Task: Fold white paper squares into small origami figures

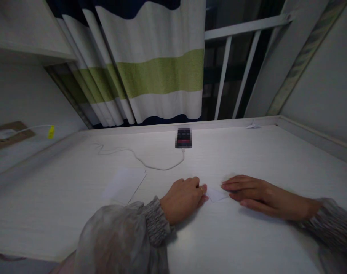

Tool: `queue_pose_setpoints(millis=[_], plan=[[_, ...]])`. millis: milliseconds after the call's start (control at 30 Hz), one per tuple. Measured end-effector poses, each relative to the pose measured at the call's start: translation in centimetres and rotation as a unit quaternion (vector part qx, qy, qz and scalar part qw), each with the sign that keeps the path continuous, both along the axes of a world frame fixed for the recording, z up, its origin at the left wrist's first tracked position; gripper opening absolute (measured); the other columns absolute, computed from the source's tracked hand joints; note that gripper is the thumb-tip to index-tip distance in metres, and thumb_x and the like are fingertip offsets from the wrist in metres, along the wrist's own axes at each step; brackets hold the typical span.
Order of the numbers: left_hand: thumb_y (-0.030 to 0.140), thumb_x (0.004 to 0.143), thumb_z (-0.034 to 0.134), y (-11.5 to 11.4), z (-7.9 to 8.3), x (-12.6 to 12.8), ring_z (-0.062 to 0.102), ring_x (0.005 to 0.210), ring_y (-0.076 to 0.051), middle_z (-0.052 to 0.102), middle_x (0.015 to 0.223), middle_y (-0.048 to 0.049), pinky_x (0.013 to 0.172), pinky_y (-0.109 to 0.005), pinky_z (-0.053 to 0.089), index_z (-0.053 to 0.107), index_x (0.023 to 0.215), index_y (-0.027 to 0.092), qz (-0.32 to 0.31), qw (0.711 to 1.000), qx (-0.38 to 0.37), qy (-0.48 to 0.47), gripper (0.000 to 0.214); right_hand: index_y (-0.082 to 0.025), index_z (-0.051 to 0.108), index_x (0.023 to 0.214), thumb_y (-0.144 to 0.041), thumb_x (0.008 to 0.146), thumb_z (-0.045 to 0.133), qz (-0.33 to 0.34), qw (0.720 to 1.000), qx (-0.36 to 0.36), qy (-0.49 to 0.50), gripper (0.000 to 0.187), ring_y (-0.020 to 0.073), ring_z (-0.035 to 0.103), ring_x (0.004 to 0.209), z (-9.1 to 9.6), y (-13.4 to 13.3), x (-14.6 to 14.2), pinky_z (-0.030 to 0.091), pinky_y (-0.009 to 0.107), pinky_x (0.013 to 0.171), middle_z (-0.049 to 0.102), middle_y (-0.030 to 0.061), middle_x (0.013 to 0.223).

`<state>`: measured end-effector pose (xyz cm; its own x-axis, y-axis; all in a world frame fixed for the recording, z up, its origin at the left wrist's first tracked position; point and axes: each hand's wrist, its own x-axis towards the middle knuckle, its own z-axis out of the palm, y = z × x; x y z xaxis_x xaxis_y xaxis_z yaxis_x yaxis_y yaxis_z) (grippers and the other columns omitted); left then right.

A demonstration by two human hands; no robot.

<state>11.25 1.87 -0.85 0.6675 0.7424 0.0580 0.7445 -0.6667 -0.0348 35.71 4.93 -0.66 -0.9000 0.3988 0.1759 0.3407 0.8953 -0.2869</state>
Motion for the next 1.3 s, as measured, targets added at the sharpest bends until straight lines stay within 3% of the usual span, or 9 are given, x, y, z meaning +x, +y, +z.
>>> queue_pose_setpoints(millis=[100, 200, 300, 400, 533, 867, 1067, 1300], plan=[[0.032, 0.086, 0.039, 0.0, 0.0, 0.0, 0.052, 0.071, -0.017, 0.054, 0.084, -0.0051, 0.057, -0.029, 0.042, 0.052, 0.101, 0.017, 0.001, 1.000, -0.001, -0.002, 0.025, -0.015, 0.064, 0.098, -0.024, 0.088, 0.038, -0.044, 0.998, -0.006, 0.043, 0.029, 0.0190, 0.054, 0.104, -0.3, 0.1, 0.0, 0.046, 0.037, 0.090, 0.063, 0.0103, 0.106], [0.031, 0.086, 0.039, 0.0, 0.0, 0.0, 0.052, 0.071, -0.017, 0.054, 0.083, -0.0048, 0.057, -0.029, 0.043, 0.052, 0.101, 0.017, -0.001, 1.000, 0.000, -0.002, 0.024, -0.014, 0.057, 0.110, -0.025, 0.088, 0.038, -0.074, 0.995, 0.010, 0.061, 0.031, 0.0201, 0.052, 0.107, -0.4, -0.1, -0.6, 0.044, 0.040, 0.092, 0.061, 0.0111, 0.110], [0.030, 0.086, 0.040, -0.1, 0.1, 0.0, 0.052, 0.071, -0.017, 0.054, 0.083, -0.0044, 0.058, -0.029, 0.043, 0.053, 0.100, 0.017, -0.001, 1.000, 0.001, -0.002, 0.023, -0.015, 0.048, 0.122, -0.027, 0.087, 0.041, -0.069, 0.997, 0.012, 0.037, 0.037, 0.0220, 0.043, 0.117, -0.2, -0.6, -2.0, 0.038, 0.045, 0.096, 0.054, 0.0115, 0.121], [0.031, 0.086, 0.040, -0.2, 0.3, 0.1, 0.053, 0.072, -0.017, 0.054, 0.083, -0.0045, 0.060, -0.030, 0.043, 0.053, 0.100, 0.017, 0.007, 1.000, -0.004, -0.005, 0.023, -0.015, 0.043, 0.125, -0.031, 0.086, 0.043, -0.030, 0.999, -0.007, 0.021, 0.042, 0.0214, 0.041, 0.118, 0.0, -1.3, -3.2, 0.036, 0.044, 0.098, 0.051, 0.0121, 0.124], [0.031, 0.086, 0.041, -0.2, 0.5, 0.1, 0.053, 0.073, -0.017, 0.054, 0.083, -0.0049, 0.060, -0.029, 0.043, 0.056, 0.095, 0.016, 0.008, 1.000, -0.017, -0.012, 0.024, -0.014, 0.037, 0.128, -0.034, 0.085, 0.044, -0.042, 0.999, -0.025, 0.002, 0.048, 0.0234, 0.040, 0.119, 0.2, -2.1, -3.8, 0.034, 0.047, 0.098, 0.049, 0.0137, 0.126], [0.032, 0.086, 0.040, 0.0, 0.3, -0.2, 0.054, 0.073, -0.017, 0.056, 0.086, -0.0044, 0.061, -0.029, 0.044, 0.054, 0.100, 0.017, 0.004, 0.999, -0.032, -0.037, 0.025, -0.015, 0.045, 0.122, -0.036, 0.085, 0.043, -0.082, 0.996, -0.043, -0.016, 0.043, 0.0237, 0.043, 0.115, 0.3, -2.0, -3.3, 0.036, 0.047, 0.096, 0.053, 0.0131, 0.119], [0.034, 0.086, 0.040, 0.1, 0.2, -0.3, 0.054, 0.073, -0.017, 0.055, 0.084, -0.0042, 0.060, -0.029, 0.044, 0.055, 0.096, 0.017, 0.002, 0.999, -0.035, -0.032, 0.025, -0.018, 0.043, 0.125, -0.037, 0.085, 0.043, -0.073, 0.996, -0.025, -0.039, 0.044, 0.0236, 0.043, 0.116, 0.2, -2.3, -1.9, 0.033, 0.049, 0.098, 0.054, 0.0107, 0.119], [0.034, 0.086, 0.039, 0.0, 0.3, -0.4, 0.055, 0.075, -0.018, 0.055, 0.085, -0.0045, 0.063, -0.029, 0.045, 0.054, 0.098, 0.017, 0.003, 0.998, -0.048, -0.042, 0.025, -0.019, 0.050, 0.118, -0.035, 0.085, 0.044, -0.084, 0.996, 0.002, -0.032, 0.037, 0.0237, 0.049, 0.107, 0.0, -2.7, -0.7, 0.040, 0.046, 0.092, 0.058, 0.0102, 0.107]])
